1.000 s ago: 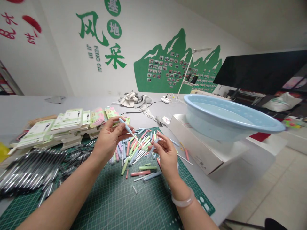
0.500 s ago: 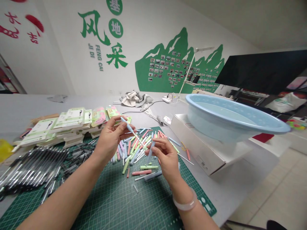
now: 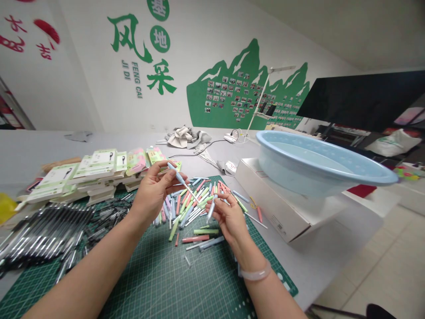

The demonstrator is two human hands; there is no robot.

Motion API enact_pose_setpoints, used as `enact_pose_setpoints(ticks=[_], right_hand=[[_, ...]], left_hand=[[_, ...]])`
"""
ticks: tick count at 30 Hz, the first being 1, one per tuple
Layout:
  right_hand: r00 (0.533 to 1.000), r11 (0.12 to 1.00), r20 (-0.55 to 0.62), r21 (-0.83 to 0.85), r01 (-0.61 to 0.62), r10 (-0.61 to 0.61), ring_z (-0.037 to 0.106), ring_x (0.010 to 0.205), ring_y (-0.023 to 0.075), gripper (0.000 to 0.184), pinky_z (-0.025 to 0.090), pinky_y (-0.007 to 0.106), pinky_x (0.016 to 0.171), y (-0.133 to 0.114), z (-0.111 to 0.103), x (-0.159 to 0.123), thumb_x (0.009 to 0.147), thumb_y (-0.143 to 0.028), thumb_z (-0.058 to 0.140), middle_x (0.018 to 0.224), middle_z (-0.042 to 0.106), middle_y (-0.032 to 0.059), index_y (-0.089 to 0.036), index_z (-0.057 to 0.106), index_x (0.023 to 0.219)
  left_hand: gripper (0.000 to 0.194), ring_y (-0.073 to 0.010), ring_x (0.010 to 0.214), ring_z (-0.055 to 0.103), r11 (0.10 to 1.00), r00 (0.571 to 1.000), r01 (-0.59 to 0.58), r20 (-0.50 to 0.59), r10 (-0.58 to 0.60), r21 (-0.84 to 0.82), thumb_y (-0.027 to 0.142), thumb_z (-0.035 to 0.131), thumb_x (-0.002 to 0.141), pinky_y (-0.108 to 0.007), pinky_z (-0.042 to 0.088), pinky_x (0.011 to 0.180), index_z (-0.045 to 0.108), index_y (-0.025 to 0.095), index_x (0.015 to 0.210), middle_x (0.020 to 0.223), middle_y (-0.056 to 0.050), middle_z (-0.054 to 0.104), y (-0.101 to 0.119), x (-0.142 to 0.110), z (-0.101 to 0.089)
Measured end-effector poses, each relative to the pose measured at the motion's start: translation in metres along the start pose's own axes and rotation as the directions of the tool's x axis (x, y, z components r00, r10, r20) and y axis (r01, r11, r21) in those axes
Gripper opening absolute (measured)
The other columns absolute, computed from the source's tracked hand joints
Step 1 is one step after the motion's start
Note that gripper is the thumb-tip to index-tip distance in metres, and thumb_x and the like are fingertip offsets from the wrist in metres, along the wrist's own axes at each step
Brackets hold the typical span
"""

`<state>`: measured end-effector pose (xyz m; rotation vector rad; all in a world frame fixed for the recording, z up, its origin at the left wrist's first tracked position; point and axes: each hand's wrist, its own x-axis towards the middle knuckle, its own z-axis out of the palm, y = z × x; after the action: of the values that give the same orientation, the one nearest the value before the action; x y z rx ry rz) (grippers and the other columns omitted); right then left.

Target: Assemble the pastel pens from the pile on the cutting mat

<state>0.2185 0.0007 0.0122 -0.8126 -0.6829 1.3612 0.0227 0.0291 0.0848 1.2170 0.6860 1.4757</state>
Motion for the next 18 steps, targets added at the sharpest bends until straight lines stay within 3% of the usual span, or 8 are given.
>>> enact_pose_setpoints(ticks=[7, 12, 18], right_hand=[[0.987, 0.980, 0.016, 0.113, -0.163, 0.162, 0.070, 0.070, 0.0153, 0.026, 0.058, 0.023, 0.065, 0.007, -0.006, 0.006, 0.067, -0.020, 0.076, 0.073, 0.071, 0.0041, -0.016, 0.059, 0.086], [0.983, 0.977, -0.159, 0.202, -0.062, 0.095, 0.070, 0.071, 0.0121, 0.019, 0.057, 0.018, 0.071, 0.014, -0.020, 0.022, 0.064, -0.013, 0.075, 0.070, 0.069, 0.0011, -0.016, 0.057, 0.068], [0.994, 0.991, -0.096, 0.126, -0.048, 0.061, 0.070, 0.074, 0.0172, 0.021, 0.058, 0.029, 0.073, 0.008, -0.005, 0.007, 0.065, -0.018, 0.075, 0.074, 0.068, 0.0024, -0.017, 0.057, 0.076]], left_hand=[[0.026, -0.0208, 0.082, 0.069, 1.000, 1.000, 0.007, -0.008, -0.006, 0.002, 0.034, 0.063, 0.080, -0.043, 0.056, 0.077, 0.052, 0.022, 0.100, 0.080, -0.002, 0.070, 0.000, 0.001, 0.000], [0.026, -0.0208, 0.081, 0.069, 1.000, 1.000, 0.012, -0.001, -0.012, -0.011, 0.033, 0.062, 0.080, -0.043, 0.055, 0.077, 0.052, 0.022, 0.101, 0.081, -0.002, 0.070, -0.001, 0.001, 0.000], [0.028, -0.0207, 0.082, 0.069, 1.000, 1.000, 0.011, -0.009, -0.011, -0.007, 0.034, 0.062, 0.080, -0.042, 0.056, 0.077, 0.051, 0.022, 0.103, 0.084, -0.003, 0.070, -0.002, -0.001, 0.000]])
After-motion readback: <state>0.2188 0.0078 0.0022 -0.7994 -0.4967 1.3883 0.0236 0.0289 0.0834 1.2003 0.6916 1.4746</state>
